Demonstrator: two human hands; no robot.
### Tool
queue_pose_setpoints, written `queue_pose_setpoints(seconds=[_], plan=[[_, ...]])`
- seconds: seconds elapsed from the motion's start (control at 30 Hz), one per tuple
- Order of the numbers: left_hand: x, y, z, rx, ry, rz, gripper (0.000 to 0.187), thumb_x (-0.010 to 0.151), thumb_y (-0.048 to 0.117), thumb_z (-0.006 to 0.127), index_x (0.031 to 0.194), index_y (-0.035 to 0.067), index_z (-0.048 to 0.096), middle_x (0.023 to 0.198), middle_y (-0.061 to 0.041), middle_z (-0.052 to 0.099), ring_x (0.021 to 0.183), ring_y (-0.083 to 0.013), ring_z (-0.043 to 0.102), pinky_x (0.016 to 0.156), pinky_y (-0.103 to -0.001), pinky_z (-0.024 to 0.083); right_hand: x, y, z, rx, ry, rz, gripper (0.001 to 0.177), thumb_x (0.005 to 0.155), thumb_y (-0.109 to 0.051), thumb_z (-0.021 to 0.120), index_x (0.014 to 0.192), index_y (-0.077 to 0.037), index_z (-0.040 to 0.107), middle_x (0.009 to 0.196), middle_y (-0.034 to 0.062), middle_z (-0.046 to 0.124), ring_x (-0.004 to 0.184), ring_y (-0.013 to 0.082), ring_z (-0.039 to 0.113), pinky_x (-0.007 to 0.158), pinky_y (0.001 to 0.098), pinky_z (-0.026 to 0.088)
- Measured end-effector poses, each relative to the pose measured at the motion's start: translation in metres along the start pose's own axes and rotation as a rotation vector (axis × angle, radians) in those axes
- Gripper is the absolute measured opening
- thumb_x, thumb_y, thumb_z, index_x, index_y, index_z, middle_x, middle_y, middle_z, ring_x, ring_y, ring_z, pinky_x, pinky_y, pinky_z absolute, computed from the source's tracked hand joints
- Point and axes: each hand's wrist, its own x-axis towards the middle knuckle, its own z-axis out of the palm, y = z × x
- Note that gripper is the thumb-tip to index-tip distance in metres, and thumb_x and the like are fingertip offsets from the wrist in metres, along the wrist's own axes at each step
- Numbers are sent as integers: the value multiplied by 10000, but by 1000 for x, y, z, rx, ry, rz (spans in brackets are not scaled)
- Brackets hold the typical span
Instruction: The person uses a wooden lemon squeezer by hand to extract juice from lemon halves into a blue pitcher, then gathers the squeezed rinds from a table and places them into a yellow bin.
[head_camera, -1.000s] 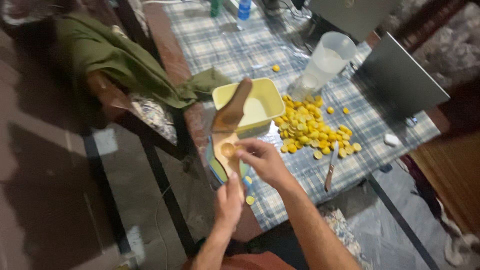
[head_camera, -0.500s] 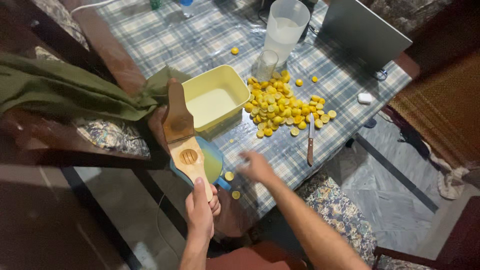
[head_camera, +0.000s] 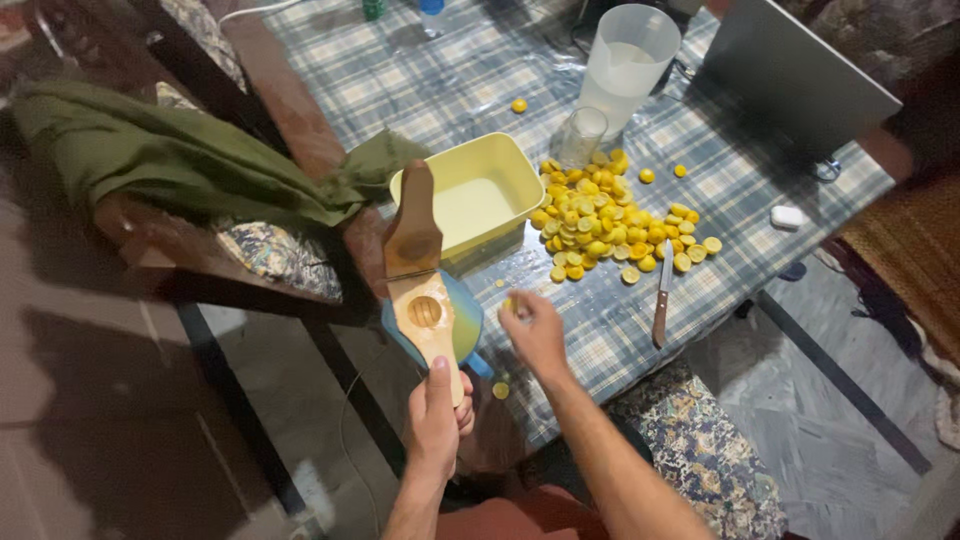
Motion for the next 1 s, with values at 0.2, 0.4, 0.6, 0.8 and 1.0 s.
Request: queue_pose_setpoints(seconds=[0.2,0.4,0.6,0.8,1.0], plan=[[8,-8,7,41,13,1,507,1030,528,463,815,73,525,570,41,419,458,-70,366,421,-257,277,-13,-107,-21,337,-121,-230,355,849,-255,816,1131,-77,693,1109,67,753,1012,195,676,865,352,532],[5,-4,9,17,-41,40,517,1046,529,464,812,77,556,571,51,388,455,-58,333,411,-244,258,-22,-126,-21,120,-163,-468,309,849,-227,829,1117,-78,795,1302,134,686,1248,246,606,1050,378,452],[6,-7,10,298,89,83,530,1017,520,452,758,88,616,560,46,493,459,-69,447,417,-255,374,-21,-115,-9,131,-164,-242,345,764,-300,860,1042,-100,815,1302,99,655,1190,220,641,965,362,504],[10,-13,6,251,26,267,552,1043,491,462,784,54,679,589,27,539,510,-80,477,486,-281,375,-8,-134,-21,245,-142,-133,573,814,-344,827,1297,-100,639,1298,90,651,1203,208,620,939,392,518],[14,-16,6,439,58,262,578,1027,468,474,696,44,685,550,-8,585,514,-105,557,520,-303,446,40,-172,-50,716,-194,-260,657,996,-538,480,1490,-111,408,1461,93,524,1339,200,494,1076,400,423]])
